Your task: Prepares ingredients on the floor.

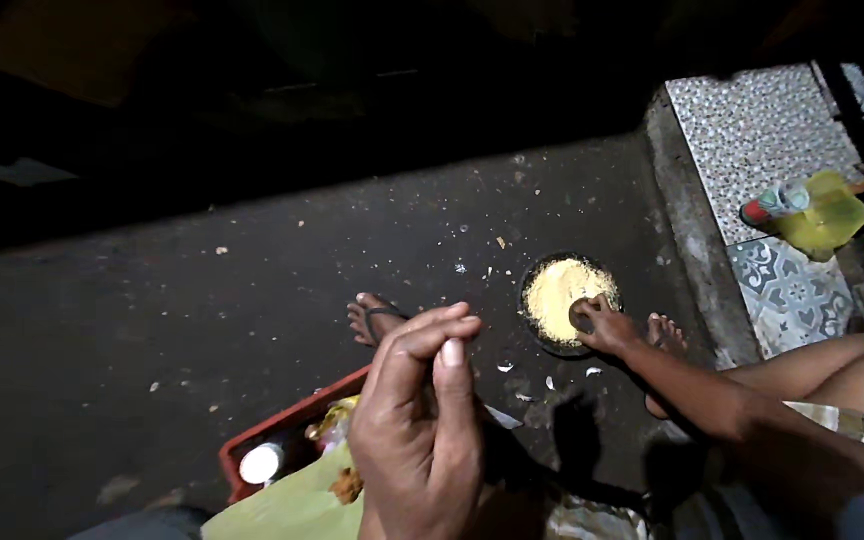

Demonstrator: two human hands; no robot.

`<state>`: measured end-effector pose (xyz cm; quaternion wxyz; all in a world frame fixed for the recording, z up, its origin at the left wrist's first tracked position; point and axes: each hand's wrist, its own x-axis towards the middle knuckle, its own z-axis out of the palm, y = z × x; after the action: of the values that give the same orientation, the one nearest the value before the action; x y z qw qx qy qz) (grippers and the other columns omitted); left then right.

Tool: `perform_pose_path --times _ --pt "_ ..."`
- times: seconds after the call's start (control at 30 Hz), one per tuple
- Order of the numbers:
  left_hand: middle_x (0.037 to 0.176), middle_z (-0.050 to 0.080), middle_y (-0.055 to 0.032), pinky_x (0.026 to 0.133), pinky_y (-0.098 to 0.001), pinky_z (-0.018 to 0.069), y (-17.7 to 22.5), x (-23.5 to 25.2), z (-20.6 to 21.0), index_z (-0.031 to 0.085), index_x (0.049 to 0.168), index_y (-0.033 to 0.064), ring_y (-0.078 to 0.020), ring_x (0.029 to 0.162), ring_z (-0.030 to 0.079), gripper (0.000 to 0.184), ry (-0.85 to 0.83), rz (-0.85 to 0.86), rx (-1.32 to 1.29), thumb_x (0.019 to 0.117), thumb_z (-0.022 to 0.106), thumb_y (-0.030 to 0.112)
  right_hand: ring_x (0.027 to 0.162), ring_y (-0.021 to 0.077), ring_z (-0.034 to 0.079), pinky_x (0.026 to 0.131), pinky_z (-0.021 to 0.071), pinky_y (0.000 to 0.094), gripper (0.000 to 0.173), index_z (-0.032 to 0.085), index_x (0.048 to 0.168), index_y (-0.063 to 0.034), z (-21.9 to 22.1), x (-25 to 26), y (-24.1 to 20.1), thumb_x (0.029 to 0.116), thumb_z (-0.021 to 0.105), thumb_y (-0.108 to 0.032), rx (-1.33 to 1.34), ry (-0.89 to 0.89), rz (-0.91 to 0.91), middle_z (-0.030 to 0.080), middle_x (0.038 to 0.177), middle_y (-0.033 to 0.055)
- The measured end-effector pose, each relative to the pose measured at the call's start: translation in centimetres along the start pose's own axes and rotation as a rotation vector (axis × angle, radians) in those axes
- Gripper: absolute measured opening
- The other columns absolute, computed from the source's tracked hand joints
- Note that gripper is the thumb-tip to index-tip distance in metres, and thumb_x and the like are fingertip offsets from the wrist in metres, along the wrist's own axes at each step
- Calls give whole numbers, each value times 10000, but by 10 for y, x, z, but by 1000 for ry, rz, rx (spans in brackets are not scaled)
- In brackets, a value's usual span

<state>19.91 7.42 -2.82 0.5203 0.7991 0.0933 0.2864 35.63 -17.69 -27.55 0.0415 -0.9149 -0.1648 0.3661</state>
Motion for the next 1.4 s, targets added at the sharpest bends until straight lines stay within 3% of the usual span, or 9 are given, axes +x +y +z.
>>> perform_pose_path --times 0.1,0.2,0.3,0.5,0.83,1.0,1.13,1.23,1.4 --pt "1200 675 57 831 -250 594 0 1 3 644 1032 164 -70 1051 676 224 -20 -2 -8 1086 477 304 1116 430 650 889 549 616 567 582 1432 -253 -13 19 -7 915 724 -437 49 24 28 388 1579 207" --pt "1232 660 58 880 -247 600 0 4 9 572 1287 122 -53 1038 680 283 7 15 -50 1024 615 218 1219 474 590 950 504 685 560 644 1348 -199 -55 48 -16 857 821 -403 230 -2 37 453 1516 258" --pt "1231 661 1 891 -247 591 -2 0 8 563 1310 46 -60 1038 675 322 29 0 -12 1012 609 159 1264 451 563 973 496 675 565 645 1357 -213 -77 54 -10 858 820 -413 280 30 74 455 1502 244" --pt "1160 681 28 840 -234 595 3 3 8 605 1261 87 -50 979 679 248 3 -10 -18 1038 566 189 1140 418 652 898 560 604 608 570 1441 -251 -12 -6 19 892 726 -459 72 -10 68 375 1601 189" --pt "1166 681 -9 830 -234 591 -3 0 10 615 1251 47 -51 963 678 258 -7 -3 51 1037 555 177 1276 426 571 985 514 627 616 597 1409 -237 -28 29 5 861 796 -435 222 80 82 412 1560 215" --pt "1120 681 25 826 -212 588 -1 0 10 624 1225 66 -27 954 668 233 -13 -26 41 1032 560 179 1129 406 658 888 563 583 614 546 1471 -255 -1 4 13 915 691 -472 97 56 47 379 1599 185" --pt "1120 684 -5 829 -221 591 -5 -1 11 634 1225 32 -39 948 670 250 -39 -14 53 1030 561 172 1287 424 546 1015 493 607 622 580 1418 -134 -24 36 10 891 803 -378 644 136 166 440 1526 238" --pt "1094 697 -16 824 -236 598 -4 -5 9 652 1197 30 -61 946 680 243 -22 -27 64 1021 561 171 1180 414 587 904 520 597 649 542 1431 -129 -42 61 6 892 804 -375 951 173 195 538 1411 268" --pt "1115 693 1 833 -235 598 -1 -4 3 642 1208 56 -60 970 679 232 -35 -14 36 1040 551 188 1290 471 540 1010 483 666 654 592 1393 -185 -42 55 -23 838 842 -422 465 2 131 427 1524 279"
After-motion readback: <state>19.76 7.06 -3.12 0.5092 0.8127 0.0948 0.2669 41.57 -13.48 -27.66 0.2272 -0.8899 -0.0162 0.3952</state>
